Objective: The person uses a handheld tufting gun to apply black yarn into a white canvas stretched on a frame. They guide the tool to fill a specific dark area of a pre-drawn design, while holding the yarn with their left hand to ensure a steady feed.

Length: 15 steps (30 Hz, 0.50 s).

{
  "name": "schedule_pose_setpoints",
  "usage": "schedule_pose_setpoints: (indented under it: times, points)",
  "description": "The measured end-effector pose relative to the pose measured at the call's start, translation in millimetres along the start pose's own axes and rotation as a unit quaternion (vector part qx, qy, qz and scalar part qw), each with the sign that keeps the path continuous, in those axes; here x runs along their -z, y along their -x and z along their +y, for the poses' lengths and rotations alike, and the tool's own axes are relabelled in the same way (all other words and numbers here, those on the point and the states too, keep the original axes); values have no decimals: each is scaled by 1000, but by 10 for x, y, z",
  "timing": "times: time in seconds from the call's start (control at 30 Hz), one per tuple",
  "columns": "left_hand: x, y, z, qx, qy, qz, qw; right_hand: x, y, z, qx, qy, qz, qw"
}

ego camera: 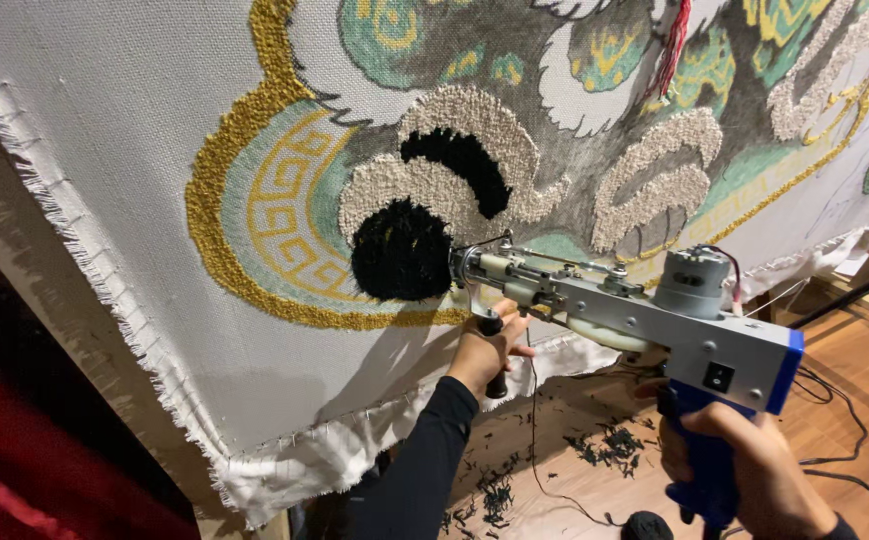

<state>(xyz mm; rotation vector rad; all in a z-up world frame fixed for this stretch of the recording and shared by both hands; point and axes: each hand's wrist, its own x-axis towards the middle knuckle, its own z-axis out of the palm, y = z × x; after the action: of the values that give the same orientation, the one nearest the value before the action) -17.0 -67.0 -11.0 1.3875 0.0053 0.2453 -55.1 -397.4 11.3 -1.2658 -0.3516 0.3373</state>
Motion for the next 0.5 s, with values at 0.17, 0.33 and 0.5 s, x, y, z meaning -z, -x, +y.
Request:
schedule_pose_setpoints:
  times: [0.17, 0.33, 0.5]
  points:
    - [-209, -21, -80, -5, 47, -16, 999, 266, 78, -19, 38, -19, -45, 998]
    - [-378, 10, 5, -16, -20, 38, 999, 311, 114, -73, 52, -14, -34, 998]
    - [-465, 79, 290, -20, -113, 36, 993, 258, 183, -193, 56, -81, -81, 992]
